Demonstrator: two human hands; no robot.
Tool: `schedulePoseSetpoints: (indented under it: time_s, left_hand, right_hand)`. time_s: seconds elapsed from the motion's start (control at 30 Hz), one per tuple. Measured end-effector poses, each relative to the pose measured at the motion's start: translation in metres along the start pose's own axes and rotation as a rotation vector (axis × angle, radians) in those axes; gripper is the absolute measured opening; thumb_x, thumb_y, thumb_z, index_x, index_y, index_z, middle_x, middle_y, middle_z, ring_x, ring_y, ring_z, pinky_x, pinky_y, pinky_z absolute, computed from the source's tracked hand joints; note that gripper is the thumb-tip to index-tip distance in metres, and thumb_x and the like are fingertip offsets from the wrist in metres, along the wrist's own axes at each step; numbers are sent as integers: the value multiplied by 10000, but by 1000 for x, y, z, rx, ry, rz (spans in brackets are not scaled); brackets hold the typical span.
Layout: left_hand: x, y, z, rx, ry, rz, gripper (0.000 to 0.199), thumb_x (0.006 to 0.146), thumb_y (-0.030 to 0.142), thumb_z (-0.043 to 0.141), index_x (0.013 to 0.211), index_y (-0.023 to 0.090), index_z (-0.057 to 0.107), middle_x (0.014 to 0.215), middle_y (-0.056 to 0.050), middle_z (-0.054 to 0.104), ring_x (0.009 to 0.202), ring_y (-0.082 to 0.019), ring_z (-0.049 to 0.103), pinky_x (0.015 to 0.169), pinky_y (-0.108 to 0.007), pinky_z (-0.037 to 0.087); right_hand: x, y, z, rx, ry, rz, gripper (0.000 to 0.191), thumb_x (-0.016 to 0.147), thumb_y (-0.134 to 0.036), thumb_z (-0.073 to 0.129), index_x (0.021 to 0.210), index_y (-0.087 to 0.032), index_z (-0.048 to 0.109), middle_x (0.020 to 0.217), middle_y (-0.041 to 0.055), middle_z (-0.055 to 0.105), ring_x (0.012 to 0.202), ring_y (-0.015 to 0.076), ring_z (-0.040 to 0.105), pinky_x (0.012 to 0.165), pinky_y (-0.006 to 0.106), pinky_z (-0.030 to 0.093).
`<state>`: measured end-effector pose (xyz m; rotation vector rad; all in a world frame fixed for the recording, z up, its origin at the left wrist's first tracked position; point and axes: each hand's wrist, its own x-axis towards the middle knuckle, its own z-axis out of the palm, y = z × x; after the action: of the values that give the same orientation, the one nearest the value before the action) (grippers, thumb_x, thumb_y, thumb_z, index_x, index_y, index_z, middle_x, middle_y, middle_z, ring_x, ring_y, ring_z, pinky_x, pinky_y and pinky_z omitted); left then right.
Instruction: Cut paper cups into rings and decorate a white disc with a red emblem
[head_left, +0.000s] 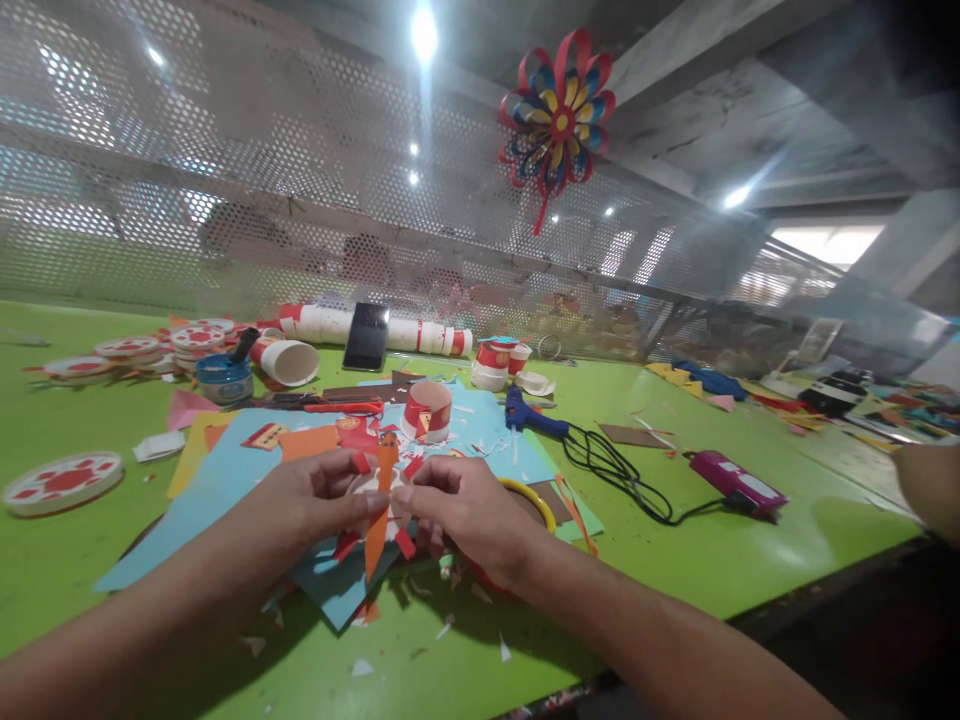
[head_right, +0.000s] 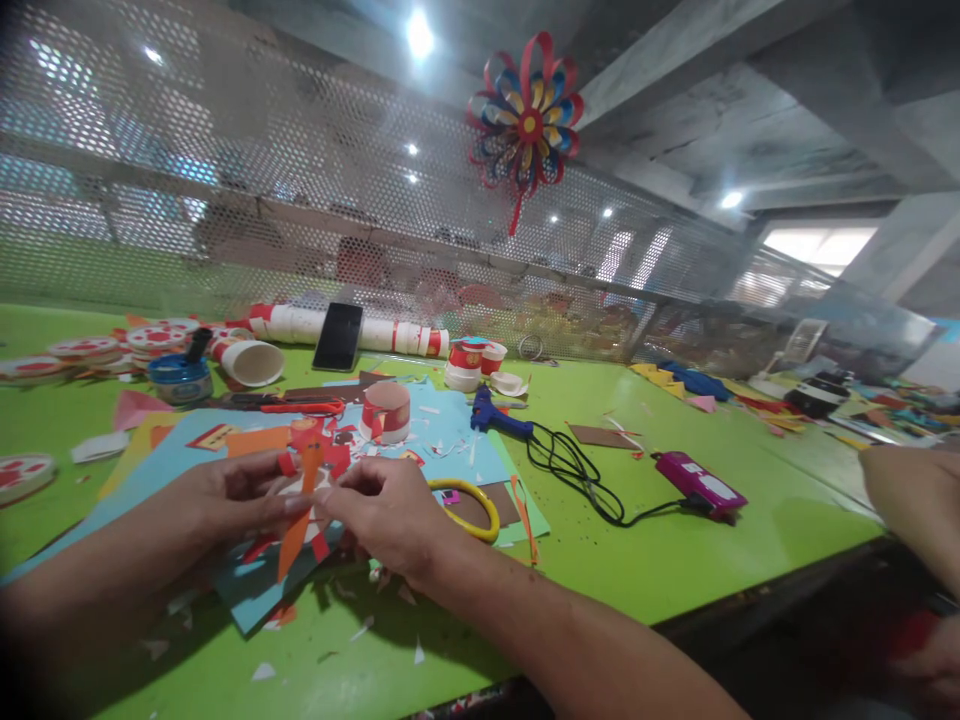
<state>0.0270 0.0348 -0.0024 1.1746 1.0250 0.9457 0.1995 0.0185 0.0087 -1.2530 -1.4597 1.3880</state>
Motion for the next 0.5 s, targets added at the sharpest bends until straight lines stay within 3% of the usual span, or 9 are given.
schedulePoseSetpoints:
  time_s: [0.5]
  left_hand:
    - [1, 0, -1, -25, 8, -32, 330, 470, 156, 860, 709, 176, 633, 585, 54, 594, 530, -93, 523, 495, -187, 384]
  right_hand:
    - [-1, 0, 0, -39, 0, -13, 182, 828, -219, 616, 661, -162, 569, 553, -36, 513, 433, 66, 414, 427, 214, 339]
